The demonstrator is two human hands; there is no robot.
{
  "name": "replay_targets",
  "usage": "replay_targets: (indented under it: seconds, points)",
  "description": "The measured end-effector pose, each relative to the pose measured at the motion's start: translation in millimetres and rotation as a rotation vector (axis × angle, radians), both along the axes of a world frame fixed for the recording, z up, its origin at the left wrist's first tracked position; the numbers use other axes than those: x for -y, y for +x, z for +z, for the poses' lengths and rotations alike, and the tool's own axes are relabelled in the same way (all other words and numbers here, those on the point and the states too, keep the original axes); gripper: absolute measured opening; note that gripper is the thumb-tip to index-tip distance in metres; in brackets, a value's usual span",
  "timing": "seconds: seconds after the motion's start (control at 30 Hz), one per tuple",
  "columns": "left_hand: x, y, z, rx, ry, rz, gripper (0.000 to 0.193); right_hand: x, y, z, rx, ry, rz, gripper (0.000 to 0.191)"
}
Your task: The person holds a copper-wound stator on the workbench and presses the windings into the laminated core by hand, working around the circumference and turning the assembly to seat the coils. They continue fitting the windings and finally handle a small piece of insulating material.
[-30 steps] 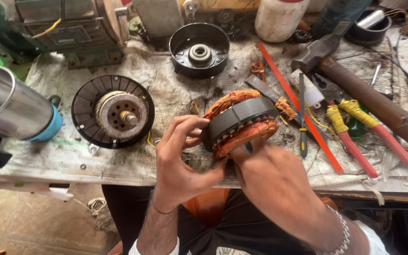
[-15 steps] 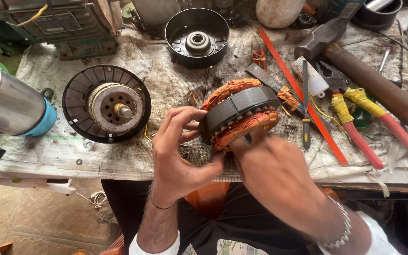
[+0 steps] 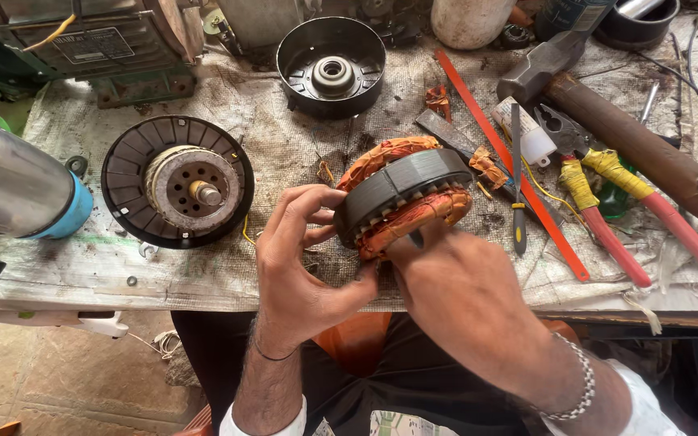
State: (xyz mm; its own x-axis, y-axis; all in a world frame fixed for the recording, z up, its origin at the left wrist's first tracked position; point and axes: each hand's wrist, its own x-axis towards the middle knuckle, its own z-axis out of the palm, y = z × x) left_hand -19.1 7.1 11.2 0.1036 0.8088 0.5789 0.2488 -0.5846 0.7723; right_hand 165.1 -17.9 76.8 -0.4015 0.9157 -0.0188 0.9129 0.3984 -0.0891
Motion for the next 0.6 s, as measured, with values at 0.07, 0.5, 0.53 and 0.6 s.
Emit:
replay_targets:
  seconds: [0.07, 0.5, 0.53, 0.6]
  points:
    - [-1.0, 0.2, 1.4, 0.002, 0.001, -0.015, 0.064, 1.7, 0.3, -2.6, -0.057, 0.098, 0.034, 0.029]
    - [2.3, -1.8, 11.4, -0.002, -0.092, 0.007, 0.064, 10.4, 9.8, -4.3, -0.149, 0.095, -0.082, 0.026]
    - [2.2, -1.8, 10.9, -0.005, -0.081, 0.004, 0.064, 10.2, 7.5, -3.7, -0.126, 0.032, -0.085, 0.027]
    - [1.2, -1.3, 9.9, -0.010, -0.054, -0.004, 0.062, 7.4, 2.3, -1.6, -0.077, -0.086, -0.093, 0.030]
